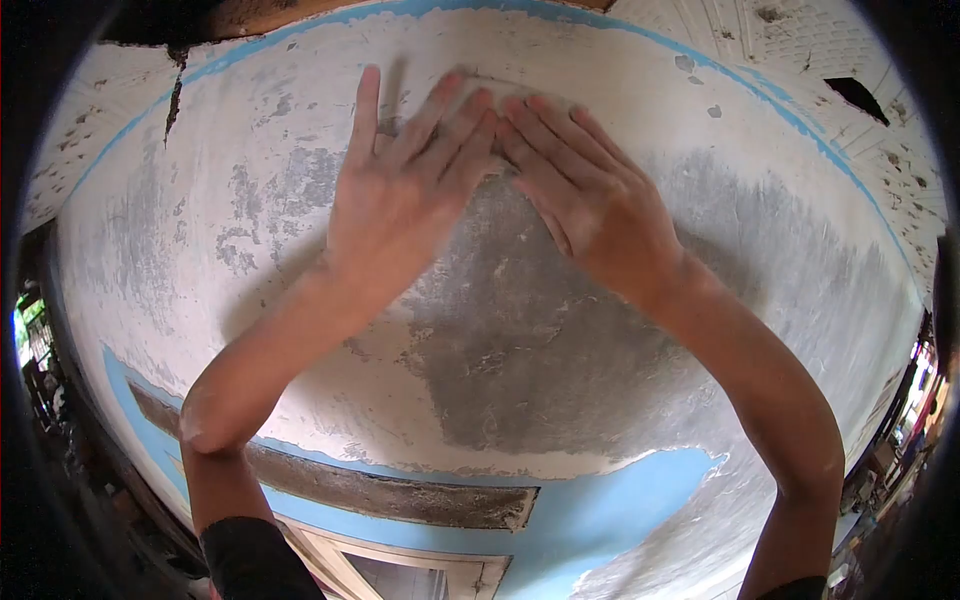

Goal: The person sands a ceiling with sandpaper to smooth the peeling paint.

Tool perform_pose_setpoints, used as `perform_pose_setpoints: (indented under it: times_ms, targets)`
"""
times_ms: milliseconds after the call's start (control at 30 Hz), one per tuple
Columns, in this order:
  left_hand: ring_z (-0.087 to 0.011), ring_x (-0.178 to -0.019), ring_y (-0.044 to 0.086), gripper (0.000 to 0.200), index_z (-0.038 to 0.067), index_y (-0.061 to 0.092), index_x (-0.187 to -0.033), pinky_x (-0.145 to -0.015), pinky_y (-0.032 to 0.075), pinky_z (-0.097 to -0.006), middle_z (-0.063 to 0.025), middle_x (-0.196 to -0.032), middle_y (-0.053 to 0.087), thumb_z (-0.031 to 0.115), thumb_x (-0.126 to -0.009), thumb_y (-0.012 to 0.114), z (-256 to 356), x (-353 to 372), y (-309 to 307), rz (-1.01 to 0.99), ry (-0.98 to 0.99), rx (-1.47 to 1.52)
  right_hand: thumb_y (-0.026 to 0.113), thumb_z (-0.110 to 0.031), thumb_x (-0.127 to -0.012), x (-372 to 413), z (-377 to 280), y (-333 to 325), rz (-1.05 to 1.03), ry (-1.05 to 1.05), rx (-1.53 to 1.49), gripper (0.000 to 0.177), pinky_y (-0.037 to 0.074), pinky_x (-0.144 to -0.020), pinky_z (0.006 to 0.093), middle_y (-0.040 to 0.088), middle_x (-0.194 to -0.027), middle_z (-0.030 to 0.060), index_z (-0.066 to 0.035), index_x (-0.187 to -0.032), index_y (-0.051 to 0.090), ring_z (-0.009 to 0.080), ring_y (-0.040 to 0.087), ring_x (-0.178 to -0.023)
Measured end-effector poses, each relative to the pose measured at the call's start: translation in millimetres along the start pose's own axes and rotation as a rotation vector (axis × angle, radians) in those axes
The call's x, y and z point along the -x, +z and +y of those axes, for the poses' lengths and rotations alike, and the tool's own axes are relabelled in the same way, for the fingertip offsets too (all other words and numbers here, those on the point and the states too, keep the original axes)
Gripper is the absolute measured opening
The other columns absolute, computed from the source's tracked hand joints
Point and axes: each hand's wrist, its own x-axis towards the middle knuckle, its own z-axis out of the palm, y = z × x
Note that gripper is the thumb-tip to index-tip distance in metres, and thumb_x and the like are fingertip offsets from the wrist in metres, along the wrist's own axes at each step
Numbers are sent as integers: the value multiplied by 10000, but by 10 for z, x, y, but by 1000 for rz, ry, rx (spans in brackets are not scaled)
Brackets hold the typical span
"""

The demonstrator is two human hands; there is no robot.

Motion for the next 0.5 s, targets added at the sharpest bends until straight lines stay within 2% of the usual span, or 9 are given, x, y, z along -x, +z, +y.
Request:
perform_pose_setpoints:
  times_ms: [33,133,233,300,400,500]
  targets:
    - [-195,-1285,443,334,56,651,-1096,-1125,224,-563,-64,-1243,598,123,-775,592,-36,-62,24,19,1,-36,609,-103,-861,-12,6,3,-20,-5,17,413,359,-1088,431,493,-1369,90,-85,-1268,546,226,451,-1286]
    - [-195,-1284,446,336,75,653,-1104,-1122,236,-561,-43,-1257,593,135,-780,591,110,154,-83,-119,-13,-32,604,-111,-868,127,-116,-11,-94,-10,19,406,363,-1084,431,506,-1355,93,-87,-1270,546,224,453,-1285]
    - [-203,-1285,448,351,88,643,-1131,-1122,228,-568,-30,-1267,588,134,-788,584,335,544,-218,-170,-33,94,593,-121,-859,372,-330,-20,-144,-52,-51,405,352,-1085,434,515,-1343,119,-55,-1256,546,245,448,-1288]
    - [-207,-1295,440,369,97,627,-1160,-1117,227,-576,-31,-1290,574,121,-796,575,235,489,-170,-122,-25,38,577,-118,-831,376,-266,42,-139,-117,-89,411,322,-1098,441,501,-1351,153,2,-1224,551,278,425,-1304]
    - [-219,-1296,443,392,82,614,-1178,-1118,221,-575,-51,-1317,555,91,-788,582,-71,104,-84,-72,-35,-55,577,-121,-831,-1,-128,146,40,5,-35,399,323,-1098,438,499,-1352,157,0,-1211,562,264,421,-1308]
    - [-223,-1284,459,377,53,615,-1166,-1122,212,-574,-79,-1301,566,83,-791,588,-34,204,-68,-120,-43,-35,578,-129,-830,32,-167,185,5,-19,10,383,342,-1084,438,509,-1341,154,7,-1188,576,269,436,-1293]
